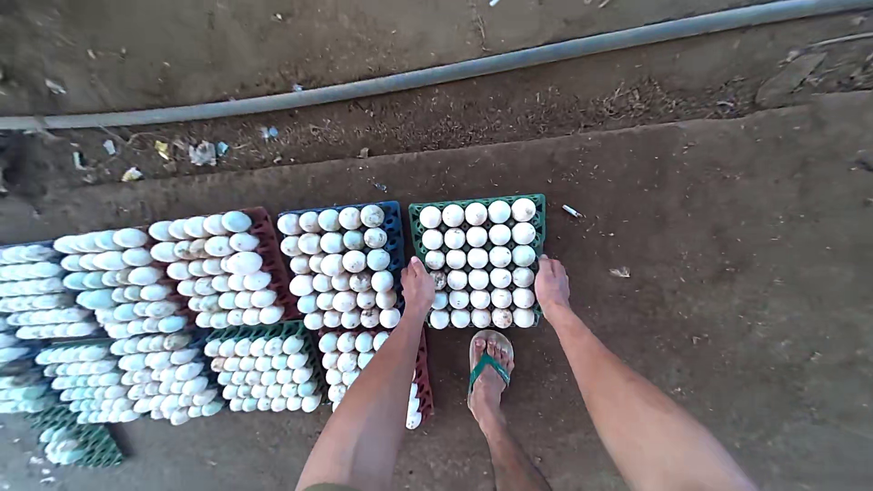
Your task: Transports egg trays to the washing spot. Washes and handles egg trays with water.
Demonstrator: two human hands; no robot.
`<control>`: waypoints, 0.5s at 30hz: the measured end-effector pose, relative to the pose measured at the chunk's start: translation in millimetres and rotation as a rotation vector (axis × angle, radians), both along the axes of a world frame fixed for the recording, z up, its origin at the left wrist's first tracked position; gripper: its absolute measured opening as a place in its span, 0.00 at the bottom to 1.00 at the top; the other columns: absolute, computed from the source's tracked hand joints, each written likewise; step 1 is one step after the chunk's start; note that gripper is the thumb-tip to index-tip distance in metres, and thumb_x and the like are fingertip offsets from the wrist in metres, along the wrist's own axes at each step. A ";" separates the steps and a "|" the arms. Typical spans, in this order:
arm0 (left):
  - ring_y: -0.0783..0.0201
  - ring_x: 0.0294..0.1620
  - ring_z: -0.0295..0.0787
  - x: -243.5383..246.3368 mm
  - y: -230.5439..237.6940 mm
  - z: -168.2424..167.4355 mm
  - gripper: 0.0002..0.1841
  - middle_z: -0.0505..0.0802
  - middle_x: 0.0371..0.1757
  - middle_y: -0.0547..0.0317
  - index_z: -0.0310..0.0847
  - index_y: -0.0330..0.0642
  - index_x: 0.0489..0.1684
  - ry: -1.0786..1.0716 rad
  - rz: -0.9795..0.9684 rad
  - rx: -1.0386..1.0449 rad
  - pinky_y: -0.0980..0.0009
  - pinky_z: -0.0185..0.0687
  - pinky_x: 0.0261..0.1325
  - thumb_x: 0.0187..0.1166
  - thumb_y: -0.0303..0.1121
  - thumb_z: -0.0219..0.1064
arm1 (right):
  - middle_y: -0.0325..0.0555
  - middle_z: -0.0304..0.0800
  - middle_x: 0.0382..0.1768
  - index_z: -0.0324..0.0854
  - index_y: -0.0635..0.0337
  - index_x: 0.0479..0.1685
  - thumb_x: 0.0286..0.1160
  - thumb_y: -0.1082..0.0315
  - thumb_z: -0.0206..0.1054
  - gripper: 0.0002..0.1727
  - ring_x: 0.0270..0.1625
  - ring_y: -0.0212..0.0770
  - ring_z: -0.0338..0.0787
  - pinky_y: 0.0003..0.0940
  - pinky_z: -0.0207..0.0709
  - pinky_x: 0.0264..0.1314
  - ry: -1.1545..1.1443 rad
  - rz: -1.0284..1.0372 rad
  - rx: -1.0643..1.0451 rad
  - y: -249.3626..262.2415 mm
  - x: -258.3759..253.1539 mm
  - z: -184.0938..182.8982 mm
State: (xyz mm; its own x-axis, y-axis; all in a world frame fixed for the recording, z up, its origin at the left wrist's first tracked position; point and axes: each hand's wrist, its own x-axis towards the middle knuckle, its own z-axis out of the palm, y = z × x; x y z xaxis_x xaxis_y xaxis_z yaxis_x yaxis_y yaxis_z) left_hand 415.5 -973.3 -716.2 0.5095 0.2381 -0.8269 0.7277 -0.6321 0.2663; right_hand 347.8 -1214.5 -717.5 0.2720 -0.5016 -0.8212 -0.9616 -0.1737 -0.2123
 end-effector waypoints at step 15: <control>0.50 0.88 0.62 -41.4 -1.4 112.9 0.32 0.68 0.85 0.33 0.60 0.28 0.84 -0.138 0.333 -0.302 0.56 0.54 0.90 0.96 0.43 0.26 | 0.60 0.85 0.57 0.79 0.68 0.61 0.94 0.59 0.46 0.22 0.63 0.48 0.83 0.50 0.74 0.69 -0.207 -0.204 0.009 -16.8 -28.5 93.8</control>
State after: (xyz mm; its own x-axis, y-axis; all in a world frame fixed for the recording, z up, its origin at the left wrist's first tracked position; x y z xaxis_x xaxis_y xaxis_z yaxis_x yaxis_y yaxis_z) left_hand 374.1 -974.7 -603.3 0.5560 0.1659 -0.8144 0.8227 -0.2494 0.5109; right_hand 319.3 -1231.4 -623.8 0.3281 -0.5564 -0.7634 -0.9126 0.0220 -0.4082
